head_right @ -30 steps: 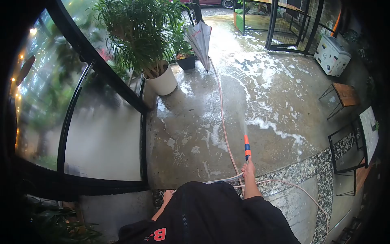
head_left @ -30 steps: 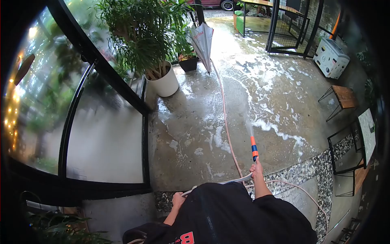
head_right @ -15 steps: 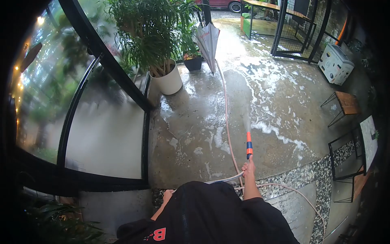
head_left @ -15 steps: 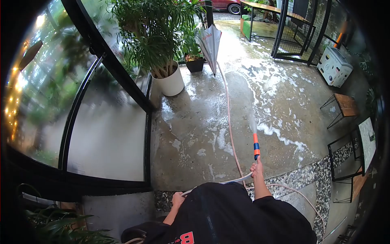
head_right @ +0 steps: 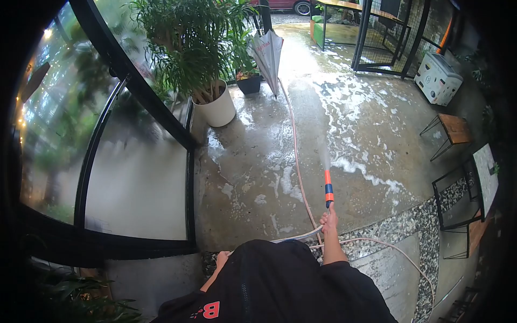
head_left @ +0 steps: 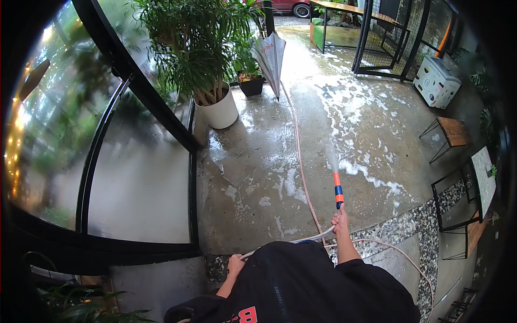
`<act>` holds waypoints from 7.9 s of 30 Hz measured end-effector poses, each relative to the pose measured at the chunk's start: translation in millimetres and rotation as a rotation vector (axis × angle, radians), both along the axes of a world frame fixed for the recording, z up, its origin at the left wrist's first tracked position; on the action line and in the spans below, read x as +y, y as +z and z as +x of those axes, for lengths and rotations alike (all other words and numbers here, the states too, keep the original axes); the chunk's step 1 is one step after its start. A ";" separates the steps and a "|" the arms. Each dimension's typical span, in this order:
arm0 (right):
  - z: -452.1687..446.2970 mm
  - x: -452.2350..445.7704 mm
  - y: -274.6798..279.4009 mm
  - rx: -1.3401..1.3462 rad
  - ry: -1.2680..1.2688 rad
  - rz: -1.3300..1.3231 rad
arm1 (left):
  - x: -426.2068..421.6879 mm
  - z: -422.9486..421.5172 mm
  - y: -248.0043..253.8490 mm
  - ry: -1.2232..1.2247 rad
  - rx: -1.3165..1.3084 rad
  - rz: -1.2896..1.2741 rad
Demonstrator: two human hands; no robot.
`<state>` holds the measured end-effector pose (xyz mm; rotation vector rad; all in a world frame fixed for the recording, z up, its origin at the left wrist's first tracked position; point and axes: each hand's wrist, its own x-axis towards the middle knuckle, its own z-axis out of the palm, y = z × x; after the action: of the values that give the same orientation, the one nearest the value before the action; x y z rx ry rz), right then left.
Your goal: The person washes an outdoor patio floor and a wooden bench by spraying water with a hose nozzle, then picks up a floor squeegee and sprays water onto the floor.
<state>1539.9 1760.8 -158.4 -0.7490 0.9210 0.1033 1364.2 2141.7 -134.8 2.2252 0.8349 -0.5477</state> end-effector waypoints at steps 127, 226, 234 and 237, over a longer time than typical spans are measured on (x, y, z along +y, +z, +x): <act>-124.6 -148.7 -97.4 0.639 -0.254 -0.141 | -99.8 -0.9 -15.4 -0.190 0.067 0.026; -12.2 -291.9 21.2 -0.166 -0.063 0.011 | -400.1 82.4 390.3 -0.980 -1.471 -1.578; -24.7 -298.2 4.1 -0.107 -0.120 0.050 | -399.6 81.9 400.8 -0.971 -1.435 -1.485; -28.1 -290.1 14.9 -0.165 -0.161 0.044 | -401.3 72.4 406.0 -0.894 -1.383 -1.435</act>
<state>1511.8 1470.7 -143.5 -0.6308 0.8154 -0.0789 1436.6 1740.4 271.2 0.9338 -1.0427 0.1564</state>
